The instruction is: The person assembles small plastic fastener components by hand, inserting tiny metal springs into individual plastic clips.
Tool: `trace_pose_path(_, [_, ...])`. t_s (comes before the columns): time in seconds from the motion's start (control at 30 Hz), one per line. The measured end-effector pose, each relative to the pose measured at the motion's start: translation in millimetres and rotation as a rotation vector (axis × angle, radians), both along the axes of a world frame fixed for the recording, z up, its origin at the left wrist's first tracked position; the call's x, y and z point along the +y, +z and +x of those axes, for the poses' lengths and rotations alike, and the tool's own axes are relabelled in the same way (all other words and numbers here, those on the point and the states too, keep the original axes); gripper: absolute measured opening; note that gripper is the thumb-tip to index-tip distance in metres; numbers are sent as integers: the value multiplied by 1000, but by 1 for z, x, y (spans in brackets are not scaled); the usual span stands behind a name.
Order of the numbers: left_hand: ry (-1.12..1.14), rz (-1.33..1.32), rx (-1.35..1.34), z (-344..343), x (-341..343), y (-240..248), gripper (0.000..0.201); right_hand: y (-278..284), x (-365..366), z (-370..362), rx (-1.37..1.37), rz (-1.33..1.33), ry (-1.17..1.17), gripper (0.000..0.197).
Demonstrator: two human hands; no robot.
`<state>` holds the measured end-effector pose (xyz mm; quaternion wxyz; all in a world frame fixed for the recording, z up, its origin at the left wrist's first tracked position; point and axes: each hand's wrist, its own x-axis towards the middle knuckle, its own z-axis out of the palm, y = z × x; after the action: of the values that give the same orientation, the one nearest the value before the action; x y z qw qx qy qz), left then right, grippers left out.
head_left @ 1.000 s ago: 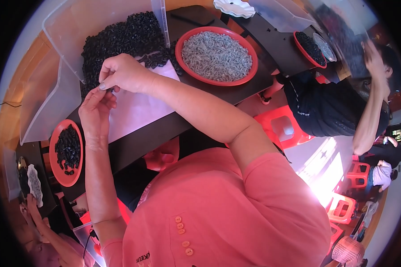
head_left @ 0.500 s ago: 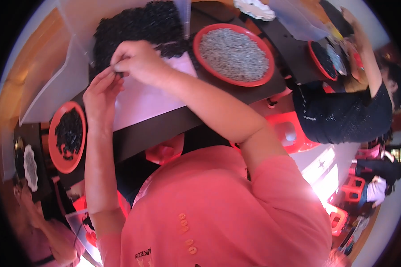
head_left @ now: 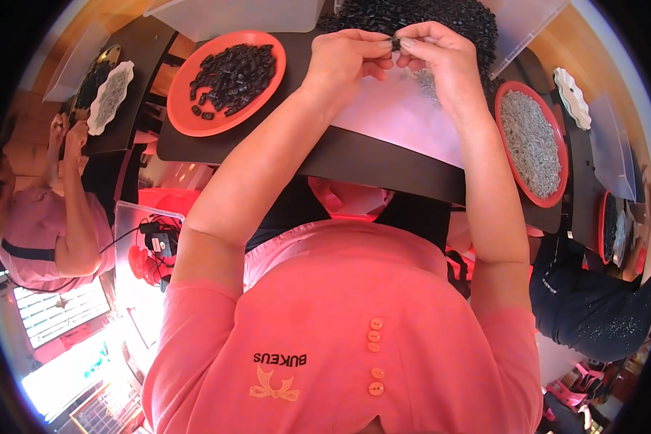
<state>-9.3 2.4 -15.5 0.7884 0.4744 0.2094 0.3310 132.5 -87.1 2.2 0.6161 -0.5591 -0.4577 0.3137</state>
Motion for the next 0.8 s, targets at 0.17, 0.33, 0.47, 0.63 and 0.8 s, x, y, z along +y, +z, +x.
trace_pose_path(0.17, [-29,21,-4,2,0,-3,16,0,1,2,-20,20,0,15])
trace_pose_path(0.33, [-32,38,-19,0,-2,2,16,3,1,3,-20,6,13,15])
trace_pose_path(0.47, [-25,38,-5,0,-4,5,16,3,1,6,-20,-9,15,15])
trace_pose_path(0.63, [-42,-45,-5,-3,-3,6,15,5,-1,2,-15,1,15,15])
trace_pose_path(0.8, [-54,-50,-8,-2,-4,7,14,6,-1,4,-26,1,-4,14])
